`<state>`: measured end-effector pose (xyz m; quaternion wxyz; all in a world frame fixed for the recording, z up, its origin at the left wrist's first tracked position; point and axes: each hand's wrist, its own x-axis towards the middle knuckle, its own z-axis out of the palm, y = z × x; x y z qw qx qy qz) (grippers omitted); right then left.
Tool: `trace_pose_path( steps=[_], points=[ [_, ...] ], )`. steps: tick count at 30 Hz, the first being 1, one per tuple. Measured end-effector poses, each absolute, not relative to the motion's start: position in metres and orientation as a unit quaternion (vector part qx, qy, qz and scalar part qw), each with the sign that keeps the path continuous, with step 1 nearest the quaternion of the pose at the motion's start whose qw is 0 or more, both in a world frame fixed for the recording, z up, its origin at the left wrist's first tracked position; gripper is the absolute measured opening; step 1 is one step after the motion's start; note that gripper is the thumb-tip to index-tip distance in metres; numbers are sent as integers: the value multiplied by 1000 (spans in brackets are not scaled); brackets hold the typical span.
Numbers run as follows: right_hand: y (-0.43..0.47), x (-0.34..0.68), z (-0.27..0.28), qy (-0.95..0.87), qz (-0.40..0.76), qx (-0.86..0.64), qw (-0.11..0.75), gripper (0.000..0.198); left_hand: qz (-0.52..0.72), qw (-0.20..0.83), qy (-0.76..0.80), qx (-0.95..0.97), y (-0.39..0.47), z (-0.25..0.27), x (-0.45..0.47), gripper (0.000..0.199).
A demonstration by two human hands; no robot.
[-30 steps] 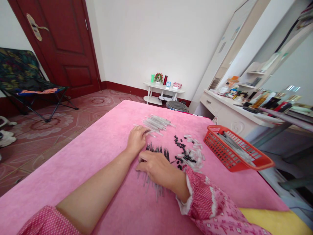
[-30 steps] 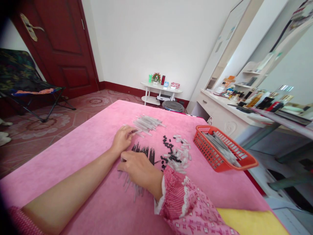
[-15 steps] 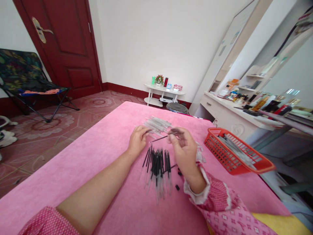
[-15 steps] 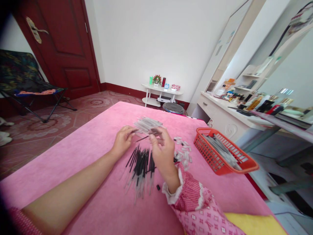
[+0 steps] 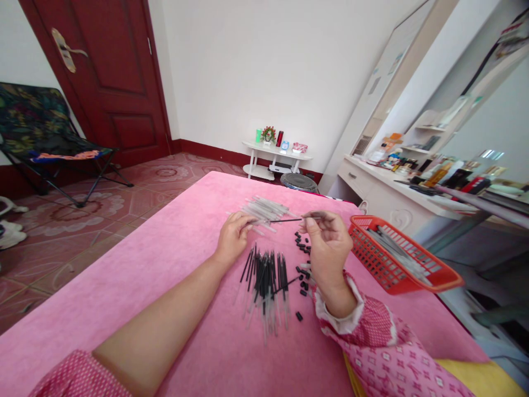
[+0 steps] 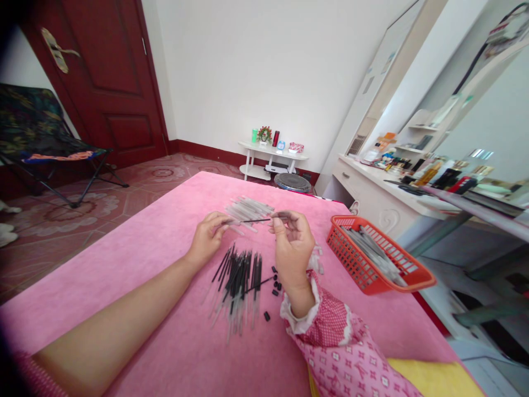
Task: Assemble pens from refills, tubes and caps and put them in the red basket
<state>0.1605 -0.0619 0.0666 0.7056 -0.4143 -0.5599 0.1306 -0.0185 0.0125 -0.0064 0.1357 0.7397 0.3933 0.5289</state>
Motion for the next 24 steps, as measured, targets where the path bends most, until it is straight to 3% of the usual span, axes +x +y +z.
trace_pose_path(
  steps=[16, 24],
  points=[
    [-60, 163, 64, -562, 126, -412, 706, 13, 518, 140, 375, 756, 8, -3, -17, 22],
    [-52, 174, 63, -655, 148, -449, 589, 21, 538, 177, 351, 746, 5, 0, -13, 21]
  ],
)
